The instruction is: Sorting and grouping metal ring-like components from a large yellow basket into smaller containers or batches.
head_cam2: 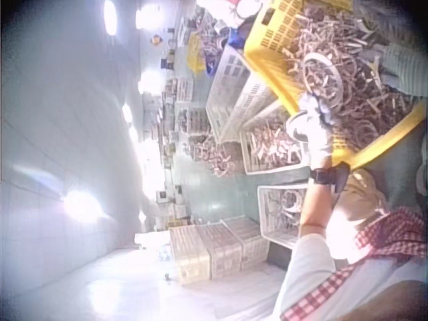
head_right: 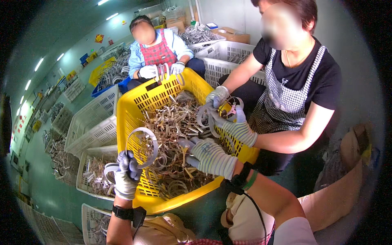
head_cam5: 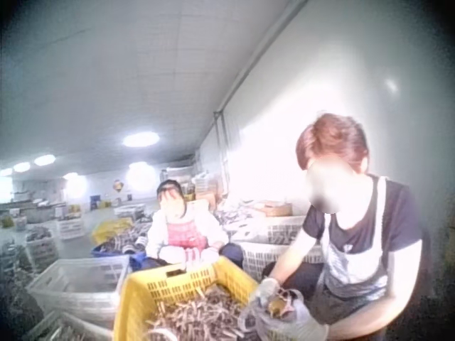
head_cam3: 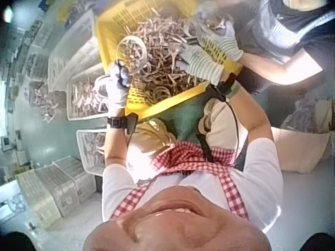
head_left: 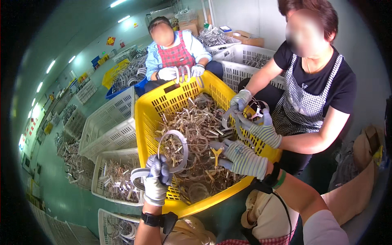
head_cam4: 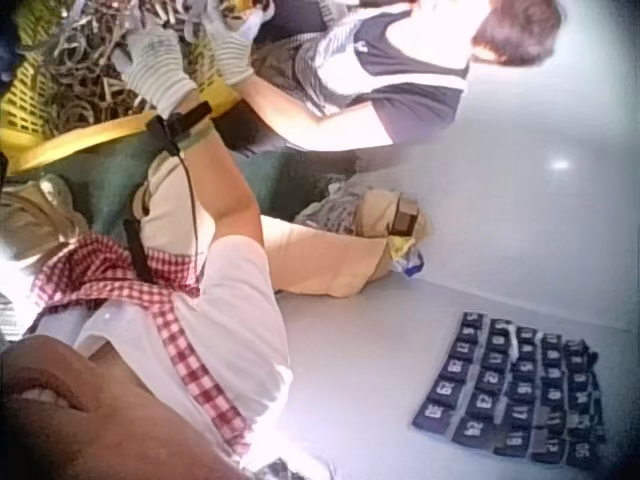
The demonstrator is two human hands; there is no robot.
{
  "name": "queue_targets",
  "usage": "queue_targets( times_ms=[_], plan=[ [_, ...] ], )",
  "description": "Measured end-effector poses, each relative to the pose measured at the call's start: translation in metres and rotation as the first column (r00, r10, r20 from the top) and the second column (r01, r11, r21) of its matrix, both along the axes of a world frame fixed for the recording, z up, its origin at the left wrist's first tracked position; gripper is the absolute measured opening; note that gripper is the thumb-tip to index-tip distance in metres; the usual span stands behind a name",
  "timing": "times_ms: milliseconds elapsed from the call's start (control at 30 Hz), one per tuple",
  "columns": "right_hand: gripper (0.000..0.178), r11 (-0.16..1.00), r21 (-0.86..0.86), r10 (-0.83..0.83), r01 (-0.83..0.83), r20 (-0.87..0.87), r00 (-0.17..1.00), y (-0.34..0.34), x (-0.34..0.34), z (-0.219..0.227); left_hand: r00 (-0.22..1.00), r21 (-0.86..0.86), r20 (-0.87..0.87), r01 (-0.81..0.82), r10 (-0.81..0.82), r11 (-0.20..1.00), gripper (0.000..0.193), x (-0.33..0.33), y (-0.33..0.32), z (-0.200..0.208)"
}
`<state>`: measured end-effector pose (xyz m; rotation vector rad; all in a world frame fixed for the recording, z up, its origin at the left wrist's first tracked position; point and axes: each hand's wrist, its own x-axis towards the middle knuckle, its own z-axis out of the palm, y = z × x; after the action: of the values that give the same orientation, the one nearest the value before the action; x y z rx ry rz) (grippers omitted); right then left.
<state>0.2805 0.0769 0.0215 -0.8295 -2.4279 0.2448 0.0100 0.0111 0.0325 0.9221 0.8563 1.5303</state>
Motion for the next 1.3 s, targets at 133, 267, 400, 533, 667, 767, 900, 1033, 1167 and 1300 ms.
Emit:
queue_targets(
  times_ms=[133,267,400,533,667,767,900,1033,1167,1300],
  plan=[
    [0.045,0.997,0.073,0.030,-0.036,0.084,0.996,0.002,-0.005,-0.002,0.996,-0.011,-0.087,-0.011,0.010,1.000,0.024,0.005,-0.005,0.003],
    [0.043,0.997,0.076,0.002,0.000,-0.018,1.000,0.000,-0.003,0.007,0.987,-0.009,-0.148,-0.065,0.063,0.998,0.023,0.006,-0.005,0.008],
    [0.040,0.994,0.109,-0.021,0.020,0.008,1.000,0.003,0.001,-0.001,0.975,0.016,-0.210,-0.065,0.067,0.998,0.022,0.002,-0.008,0.006],
    [0.040,0.998,0.054,-0.022,0.016,0.128,0.991,0.001,0.000,0.000,0.964,0.064,-0.258,-0.050,0.065,0.997,0.020,0.007,-0.017,0.006],
    [0.035,0.998,0.056,-0.011,0.001,0.176,0.984,-0.003,-0.006,-0.001,0.895,0.076,-0.445,0.064,-0.024,0.995,0.016,0.012,-0.022,0.008],
    [0.040,0.923,-0.372,-0.007,-0.095,-0.264,0.965,-0.001,0.004,-0.004,0.634,0.054,-0.772,0.131,-0.041,0.990,0.027,0.007,-0.020,0.008],
    [0.042,0.954,-0.285,0.006,-0.093,-0.291,0.957,0.002,0.008,-0.010,0.770,0.195,-0.637,0.110,0.040,0.975,0.030,0.001,-0.010,-0.011],
    [0.042,0.947,-0.315,-0.041,-0.063,-0.312,0.949,-0.004,0.003,-0.004,0.617,0.172,-0.783,0.088,0.082,0.981,0.028,0.005,-0.020,0.000],
    [0.038,0.977,-0.215,-0.086,0.002,-0.379,0.921,-0.003,-0.004,-0.004,0.751,0.343,-0.636,0.065,0.180,0.937,0.037,0.027,-0.019,0.003],
    [0.024,0.837,-0.501,-0.175,-0.218,-0.624,0.762,-0.015,-0.024,-0.018,0.568,0.445,-0.780,0.211,0.262,0.870,0.056,0.038,-0.023,0.003]
  ],
)
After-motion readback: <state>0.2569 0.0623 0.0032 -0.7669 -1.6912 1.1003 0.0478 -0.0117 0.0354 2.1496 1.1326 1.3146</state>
